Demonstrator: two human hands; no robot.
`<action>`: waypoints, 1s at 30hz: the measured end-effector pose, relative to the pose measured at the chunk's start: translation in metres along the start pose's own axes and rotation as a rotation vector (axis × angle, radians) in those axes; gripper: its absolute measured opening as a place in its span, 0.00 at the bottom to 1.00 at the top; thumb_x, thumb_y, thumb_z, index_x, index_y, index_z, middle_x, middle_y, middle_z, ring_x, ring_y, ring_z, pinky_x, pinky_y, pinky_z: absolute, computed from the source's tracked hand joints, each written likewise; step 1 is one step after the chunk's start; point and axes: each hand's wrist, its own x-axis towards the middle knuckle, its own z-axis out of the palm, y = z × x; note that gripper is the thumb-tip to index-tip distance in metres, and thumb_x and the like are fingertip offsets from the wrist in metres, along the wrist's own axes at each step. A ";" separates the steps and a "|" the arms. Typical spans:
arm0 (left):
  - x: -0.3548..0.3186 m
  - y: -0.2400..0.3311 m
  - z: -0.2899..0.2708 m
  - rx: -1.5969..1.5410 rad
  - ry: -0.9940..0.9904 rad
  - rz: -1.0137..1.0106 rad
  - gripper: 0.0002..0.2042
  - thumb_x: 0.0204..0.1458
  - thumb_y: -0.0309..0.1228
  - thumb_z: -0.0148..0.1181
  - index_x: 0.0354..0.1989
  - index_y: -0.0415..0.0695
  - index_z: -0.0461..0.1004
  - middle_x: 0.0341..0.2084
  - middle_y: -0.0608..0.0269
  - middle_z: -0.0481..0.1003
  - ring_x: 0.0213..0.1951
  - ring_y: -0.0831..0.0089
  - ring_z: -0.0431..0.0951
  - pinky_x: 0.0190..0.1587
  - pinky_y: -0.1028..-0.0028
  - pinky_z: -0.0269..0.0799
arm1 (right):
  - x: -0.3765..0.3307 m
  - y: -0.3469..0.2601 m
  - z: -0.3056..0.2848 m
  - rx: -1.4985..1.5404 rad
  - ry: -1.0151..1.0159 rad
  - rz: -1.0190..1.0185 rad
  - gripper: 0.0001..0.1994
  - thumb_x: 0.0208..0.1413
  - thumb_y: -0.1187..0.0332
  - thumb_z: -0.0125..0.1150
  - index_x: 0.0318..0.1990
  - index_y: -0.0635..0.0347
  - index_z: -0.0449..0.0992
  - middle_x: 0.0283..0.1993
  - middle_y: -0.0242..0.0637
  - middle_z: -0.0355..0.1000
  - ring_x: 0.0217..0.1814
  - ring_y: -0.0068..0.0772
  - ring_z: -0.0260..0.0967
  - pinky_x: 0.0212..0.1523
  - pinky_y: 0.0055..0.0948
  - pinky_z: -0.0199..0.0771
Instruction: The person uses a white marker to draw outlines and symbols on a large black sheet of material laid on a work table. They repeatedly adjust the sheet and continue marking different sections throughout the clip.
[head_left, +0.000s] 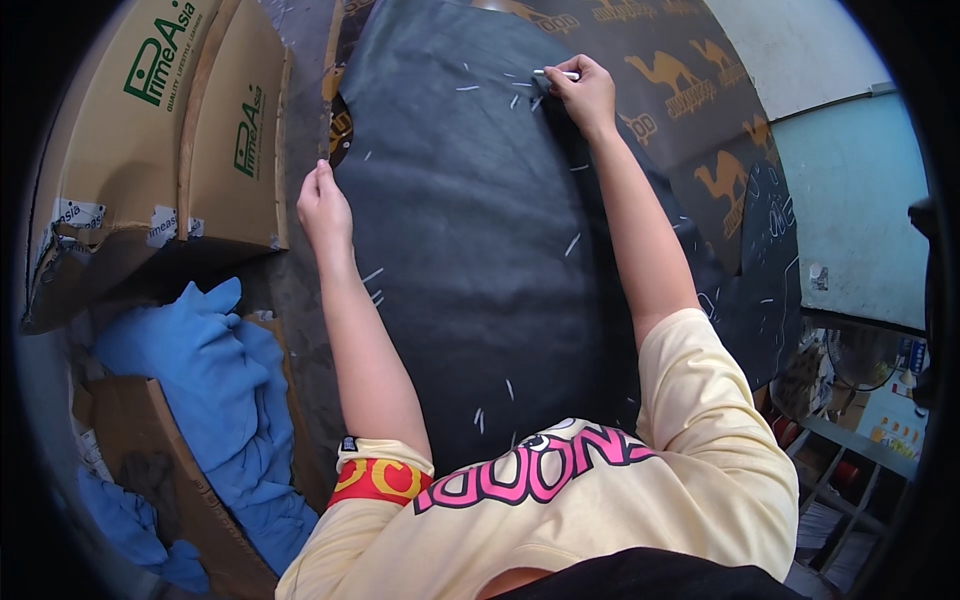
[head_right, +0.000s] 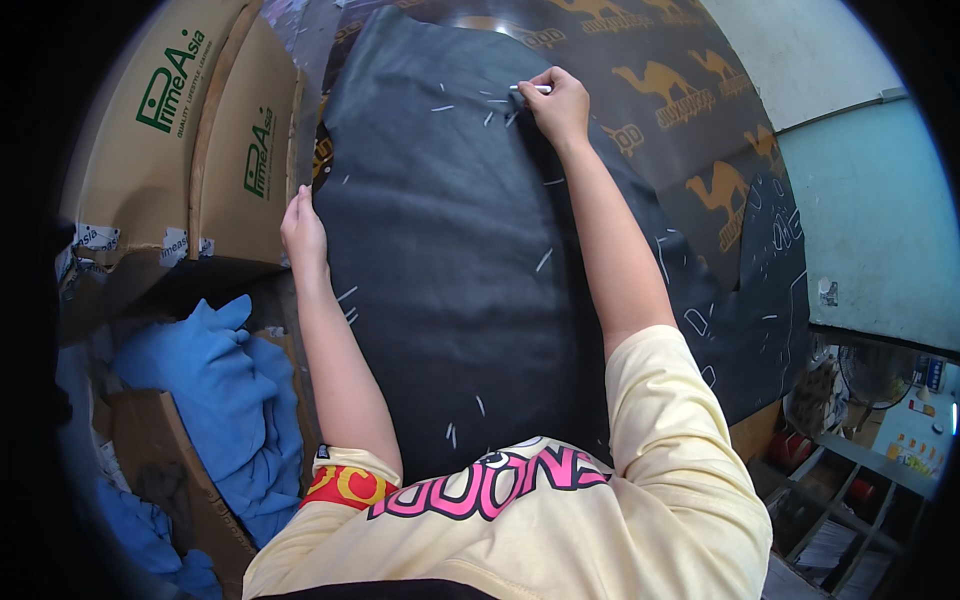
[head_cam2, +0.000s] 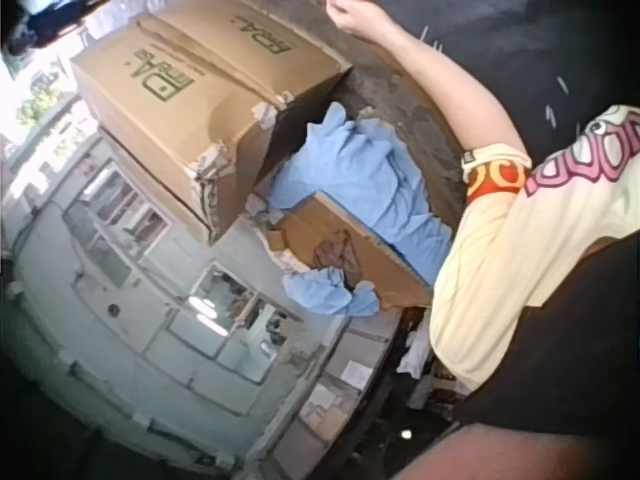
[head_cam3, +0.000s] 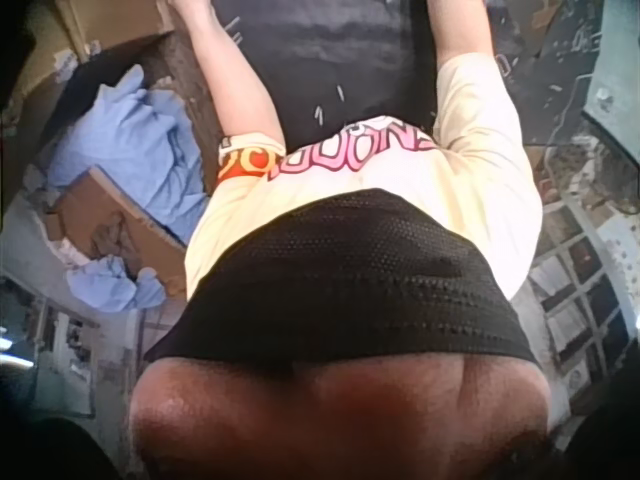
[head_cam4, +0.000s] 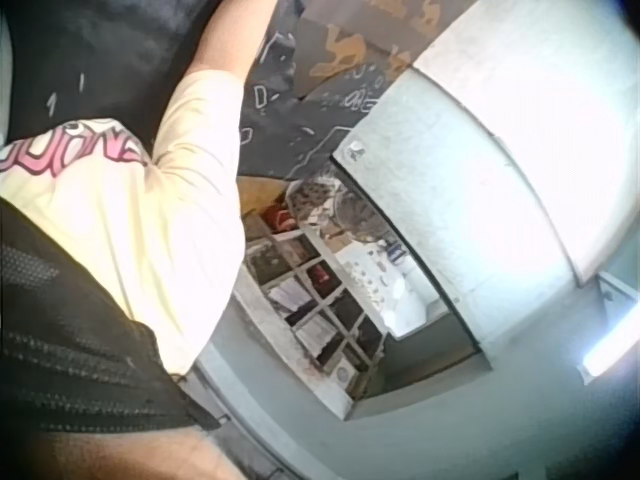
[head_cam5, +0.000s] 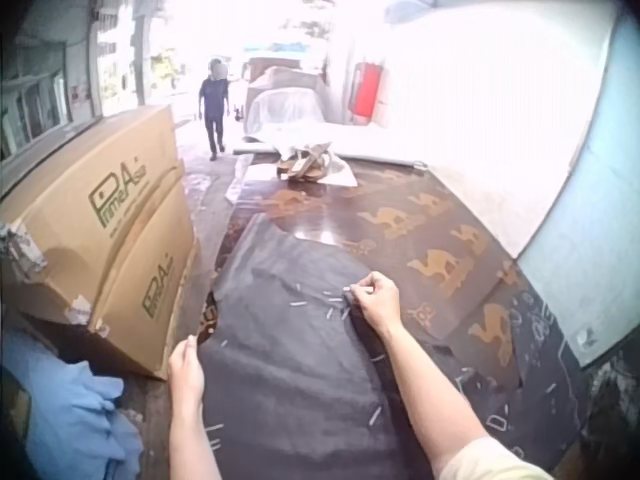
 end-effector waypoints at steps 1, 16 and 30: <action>0.000 0.000 0.000 -0.001 -0.001 0.002 0.23 0.64 0.44 0.51 0.53 0.34 0.76 0.49 0.47 0.79 0.53 0.60 0.77 0.57 0.67 0.68 | 0.002 -0.002 0.006 -0.097 0.029 -0.026 0.11 0.50 0.64 0.71 0.30 0.62 0.79 0.24 0.35 0.78 0.27 0.24 0.77 0.32 0.25 0.74; -0.002 0.004 0.001 0.006 -0.002 -0.003 0.22 0.64 0.43 0.52 0.53 0.35 0.76 0.49 0.47 0.79 0.54 0.61 0.77 0.57 0.68 0.68 | 0.006 0.009 -0.005 -0.092 0.049 0.025 0.11 0.49 0.62 0.69 0.28 0.60 0.78 0.24 0.36 0.79 0.28 0.29 0.77 0.35 0.30 0.75; -0.004 0.005 0.002 0.016 0.006 -0.004 0.23 0.64 0.45 0.52 0.53 0.35 0.77 0.48 0.48 0.79 0.53 0.59 0.77 0.57 0.67 0.68 | 0.000 0.018 -0.039 0.490 0.269 0.247 0.05 0.55 0.75 0.66 0.33 0.67 0.75 0.31 0.39 0.76 0.30 0.24 0.76 0.35 0.24 0.82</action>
